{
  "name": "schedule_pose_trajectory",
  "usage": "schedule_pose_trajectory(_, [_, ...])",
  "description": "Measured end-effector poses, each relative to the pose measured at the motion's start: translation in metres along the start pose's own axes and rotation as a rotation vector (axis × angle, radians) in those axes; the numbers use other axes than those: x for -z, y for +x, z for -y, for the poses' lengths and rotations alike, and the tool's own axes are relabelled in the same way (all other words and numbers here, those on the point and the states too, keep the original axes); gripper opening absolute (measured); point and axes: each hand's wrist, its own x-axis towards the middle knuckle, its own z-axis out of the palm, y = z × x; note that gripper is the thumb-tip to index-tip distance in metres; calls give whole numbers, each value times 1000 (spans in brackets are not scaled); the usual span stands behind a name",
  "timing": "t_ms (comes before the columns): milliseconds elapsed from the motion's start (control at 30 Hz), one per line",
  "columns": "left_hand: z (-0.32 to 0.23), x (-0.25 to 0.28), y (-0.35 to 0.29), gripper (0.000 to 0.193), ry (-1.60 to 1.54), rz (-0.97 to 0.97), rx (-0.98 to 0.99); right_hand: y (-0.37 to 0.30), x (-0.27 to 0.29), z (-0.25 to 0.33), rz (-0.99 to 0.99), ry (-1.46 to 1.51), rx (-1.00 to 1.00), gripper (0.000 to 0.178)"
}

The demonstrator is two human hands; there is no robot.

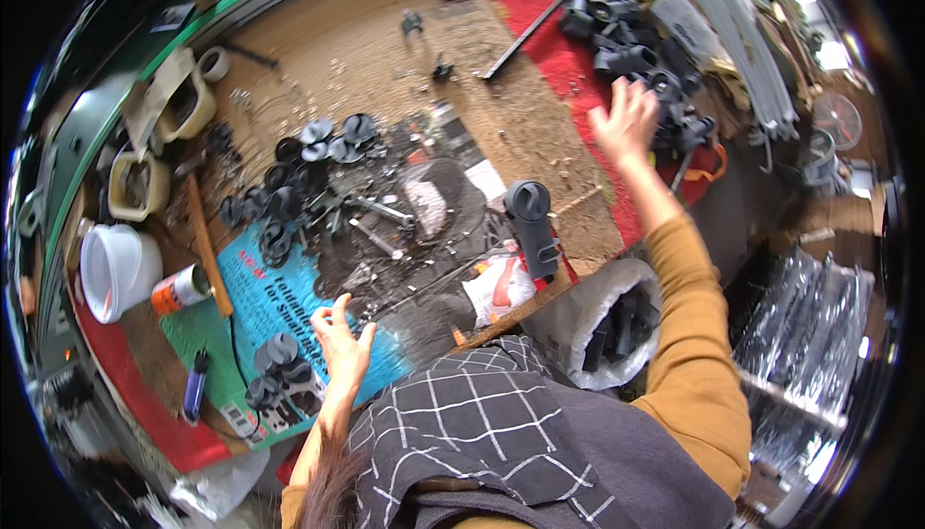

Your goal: The person repeatedly picks up small black plastic components from a cluttered workbench, fits them together by hand, and places the assembled units into a white sack. The person also moves a white sack on the floor and returns to the bench to continue assembling more parts.

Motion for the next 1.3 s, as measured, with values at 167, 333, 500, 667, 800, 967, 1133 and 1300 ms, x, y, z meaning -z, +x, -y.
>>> schedule_pose_trajectory(167, [1,-17,34,45,-336,-67,-69,97,-34,-73,523,-115,-241,69])
schedule_pose_trajectory(333, [-28,-5,74,28,-469,-197,-91,76,-27,-61,570,-80,-64,58])
schedule_pose_trajectory(500, [-66,7,73,40,-1003,136,107,22,49,34,462,829,-291,37])
schedule_pose_trajectory(667, [-66,17,78,50,-1395,49,214,-39,95,189,1442,1377,-15,38])
schedule_pose_trajectory(800, [-16,46,76,26,-971,-34,92,-4,65,301,776,1179,163,38])
schedule_pose_trajectory(967, [-7,17,66,26,-793,318,-90,28,17,400,385,686,114,38])
schedule_pose_trajectory(1133, [-12,2,75,27,-603,10,-265,26,19,388,499,889,130,20])
schedule_pose_trajectory(1300, [-9,19,109,29,-1281,-67,204,-3,74,362,356,1259,750,20])
